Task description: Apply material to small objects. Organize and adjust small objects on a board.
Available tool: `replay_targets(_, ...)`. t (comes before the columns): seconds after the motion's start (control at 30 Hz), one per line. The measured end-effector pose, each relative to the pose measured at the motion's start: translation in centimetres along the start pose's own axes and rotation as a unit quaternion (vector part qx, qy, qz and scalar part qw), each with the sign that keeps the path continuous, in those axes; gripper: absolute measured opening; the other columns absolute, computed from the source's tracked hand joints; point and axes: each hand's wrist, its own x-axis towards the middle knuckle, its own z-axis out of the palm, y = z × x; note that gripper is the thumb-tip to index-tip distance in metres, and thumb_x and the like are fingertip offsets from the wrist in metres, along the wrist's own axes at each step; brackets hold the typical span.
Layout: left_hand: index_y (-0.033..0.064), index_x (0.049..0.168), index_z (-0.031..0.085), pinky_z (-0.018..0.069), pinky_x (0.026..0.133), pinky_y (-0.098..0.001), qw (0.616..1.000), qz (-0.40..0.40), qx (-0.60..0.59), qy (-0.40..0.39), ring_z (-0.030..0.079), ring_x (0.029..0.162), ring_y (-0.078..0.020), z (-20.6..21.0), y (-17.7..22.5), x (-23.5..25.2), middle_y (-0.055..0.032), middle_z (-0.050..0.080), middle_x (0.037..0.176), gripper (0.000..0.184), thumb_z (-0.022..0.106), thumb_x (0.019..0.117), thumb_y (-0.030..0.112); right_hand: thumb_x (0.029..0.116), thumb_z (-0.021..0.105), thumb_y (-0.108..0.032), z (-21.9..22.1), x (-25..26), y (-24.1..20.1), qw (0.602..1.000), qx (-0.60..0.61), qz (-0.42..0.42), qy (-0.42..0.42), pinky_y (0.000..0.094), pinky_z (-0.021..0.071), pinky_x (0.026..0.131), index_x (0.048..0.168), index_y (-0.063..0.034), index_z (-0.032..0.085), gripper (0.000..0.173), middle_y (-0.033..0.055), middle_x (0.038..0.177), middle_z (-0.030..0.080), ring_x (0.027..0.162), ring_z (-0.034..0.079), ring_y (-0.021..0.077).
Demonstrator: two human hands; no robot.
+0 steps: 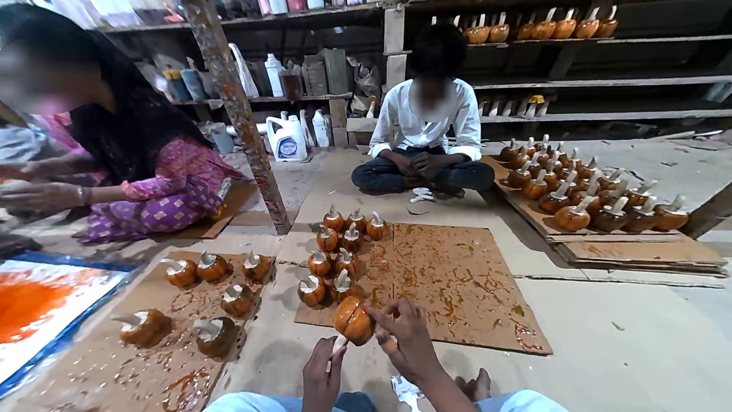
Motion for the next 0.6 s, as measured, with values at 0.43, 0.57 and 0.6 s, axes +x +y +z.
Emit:
replay_targets(0.43, -0.0011, 0.105, 0.072, 0.0549, 0.068, -0.0186, 0.993, -0.094, -0.056, -0.033, 0.063, 0.069, -0.0036, 0.0, -0.2, -0.1, -0.0056, 0.069, 0.081, 0.035, 0.053, 0.1042, 0.028, 0.1012, 0.019, -0.072, 0.3, -0.2, 0.8, 0.996, -0.083, -0.029, 0.017, 0.0532, 0.0419, 0.095, 0.135, -0.0515, 0.062, 0.058, 0.0033, 0.108, 0.066, 0.1, 0.062, 0.0219)
replay_targets(0.57, -0.0019, 0.107, 0.072, 0.0534, 0.067, -0.021, 0.984, -0.155, -0.067, -0.053, 0.061, 0.068, -0.005, 0.1, -0.3, 0.0, -0.0049, 0.068, 0.081, 0.032, 0.053, 0.1028, 0.023, 0.0999, 0.025, -0.074, 1.2, -1.0, 0.9, 1.0, 0.008, -0.016, -0.006, 0.0476, 0.0485, 0.085, 0.137, -0.0356, 0.066, 0.067, 0.0066, 0.106, 0.065, 0.096, 0.061, 0.0221)
replay_targets(0.6, -0.002, 0.109, 0.072, 0.0528, 0.067, -0.0204, 0.98, -0.173, -0.075, -0.057, 0.06, 0.068, -0.0045, 0.0, -0.3, 0.0, -0.0041, 0.068, 0.081, 0.032, 0.053, 0.1031, 0.023, 0.1005, 0.026, -0.072, 1.0, -1.2, 0.8, 0.998, 0.015, -0.052, -0.011, 0.0479, 0.0478, 0.091, 0.136, -0.0342, 0.066, 0.066, 0.0066, 0.106, 0.066, 0.097, 0.062, 0.0219)
